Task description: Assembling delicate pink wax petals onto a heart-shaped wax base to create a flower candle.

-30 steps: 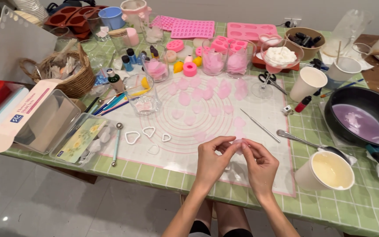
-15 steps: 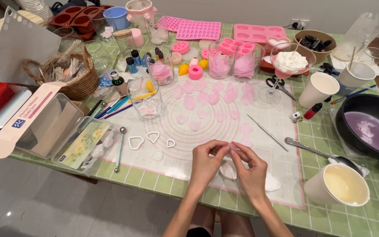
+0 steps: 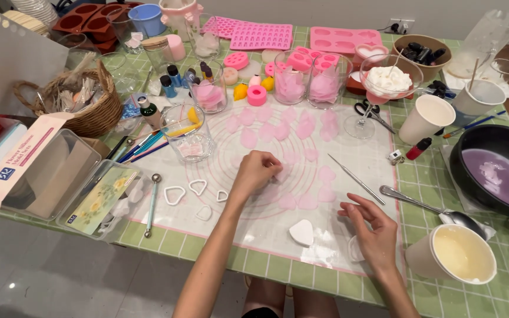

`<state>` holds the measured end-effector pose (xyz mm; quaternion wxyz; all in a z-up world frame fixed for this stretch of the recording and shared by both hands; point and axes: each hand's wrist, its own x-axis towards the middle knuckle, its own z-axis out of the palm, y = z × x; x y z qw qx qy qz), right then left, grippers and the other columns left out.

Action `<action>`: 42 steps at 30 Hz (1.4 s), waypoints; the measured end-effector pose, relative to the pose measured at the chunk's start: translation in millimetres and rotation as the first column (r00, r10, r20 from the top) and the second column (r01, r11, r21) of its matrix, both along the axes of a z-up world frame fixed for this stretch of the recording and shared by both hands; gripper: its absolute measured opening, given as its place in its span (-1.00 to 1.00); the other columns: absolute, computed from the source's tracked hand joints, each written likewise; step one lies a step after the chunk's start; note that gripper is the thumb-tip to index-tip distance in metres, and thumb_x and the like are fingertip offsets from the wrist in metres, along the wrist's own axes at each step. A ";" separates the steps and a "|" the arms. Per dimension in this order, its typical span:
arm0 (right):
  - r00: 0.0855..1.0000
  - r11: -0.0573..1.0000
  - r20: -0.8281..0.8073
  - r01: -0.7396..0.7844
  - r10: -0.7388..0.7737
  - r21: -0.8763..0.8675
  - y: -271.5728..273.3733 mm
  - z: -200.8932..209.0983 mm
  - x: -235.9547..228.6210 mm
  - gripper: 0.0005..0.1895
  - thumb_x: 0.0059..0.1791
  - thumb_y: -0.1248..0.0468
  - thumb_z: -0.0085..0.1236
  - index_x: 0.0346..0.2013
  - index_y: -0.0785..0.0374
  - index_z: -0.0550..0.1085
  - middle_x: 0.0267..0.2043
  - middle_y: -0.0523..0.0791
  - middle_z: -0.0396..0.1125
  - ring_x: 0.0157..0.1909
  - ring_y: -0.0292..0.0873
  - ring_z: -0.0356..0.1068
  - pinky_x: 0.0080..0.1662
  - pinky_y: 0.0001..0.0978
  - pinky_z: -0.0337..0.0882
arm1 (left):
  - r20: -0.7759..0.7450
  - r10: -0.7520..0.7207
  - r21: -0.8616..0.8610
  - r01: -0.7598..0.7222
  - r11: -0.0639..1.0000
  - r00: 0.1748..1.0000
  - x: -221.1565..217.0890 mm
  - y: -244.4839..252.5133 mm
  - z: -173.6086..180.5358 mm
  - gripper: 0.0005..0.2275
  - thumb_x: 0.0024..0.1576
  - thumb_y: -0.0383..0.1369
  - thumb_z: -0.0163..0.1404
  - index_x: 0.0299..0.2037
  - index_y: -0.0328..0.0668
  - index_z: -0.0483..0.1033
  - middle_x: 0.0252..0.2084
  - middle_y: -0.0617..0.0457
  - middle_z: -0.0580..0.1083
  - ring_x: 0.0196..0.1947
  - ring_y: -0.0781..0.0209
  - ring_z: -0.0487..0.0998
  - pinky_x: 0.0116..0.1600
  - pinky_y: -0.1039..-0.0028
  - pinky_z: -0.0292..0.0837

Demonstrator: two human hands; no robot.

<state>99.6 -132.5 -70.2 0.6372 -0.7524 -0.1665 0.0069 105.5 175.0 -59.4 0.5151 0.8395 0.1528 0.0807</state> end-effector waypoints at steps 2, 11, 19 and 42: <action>1.000 0.999 -0.007 -0.008 0.008 0.033 -1.6 -2.2 2.3 -0.66 0.05 0.36 0.12 0.11 0.43 0.50 -0.16 0.03 0.55 -0.13 -0.15 0.58 -0.05 -0.39 0.55 | 0.003 0.012 0.057 -0.012 0.998 1.000 4.7 -3.4 -5.7 -0.88 -0.01 -0.41 0.20 -0.34 -0.30 0.69 -0.47 -0.04 0.62 -0.45 0.22 0.65 -0.28 0.42 0.51; 1.000 0.997 0.012 -0.020 0.019 0.080 -6.8 -3.5 4.8 -0.66 0.09 0.32 0.07 0.13 0.45 0.47 -0.12 0.05 0.54 -0.12 -0.14 0.57 -0.07 -0.39 0.53 | 0.065 0.066 0.316 -0.083 0.945 0.996 15.0 6.8 -17.4 -0.85 -0.08 -0.50 0.14 -0.32 -0.25 0.71 -0.38 -0.18 0.62 -0.34 -0.02 0.67 -0.14 0.28 0.55; 0.999 0.997 0.019 0.029 -0.031 0.075 -8.2 1.2 -1.0 -0.67 0.10 0.30 0.07 0.10 0.44 0.49 -0.12 0.03 0.54 -0.12 -0.15 0.57 -0.08 -0.40 0.52 | -0.034 0.080 0.352 -0.063 0.934 0.996 6.0 1.0 7.5 -0.86 -0.07 -0.48 0.14 -0.32 -0.21 0.71 -0.36 -0.11 0.63 -0.28 -0.01 0.66 -0.11 0.25 0.53; 0.824 0.861 0.566 0.293 -0.006 -0.417 -45.5 -11.3 -47.8 -0.37 -0.20 0.15 0.40 0.10 0.34 0.49 0.12 0.07 0.43 0.16 0.06 0.42 0.18 -0.09 0.36 | 0.323 0.026 0.349 -0.144 0.926 0.946 31.7 -3.6 30.0 -0.91 0.00 -0.46 0.17 -0.31 -0.18 0.68 -0.32 -0.09 0.61 -0.26 0.00 0.65 -0.12 0.23 0.51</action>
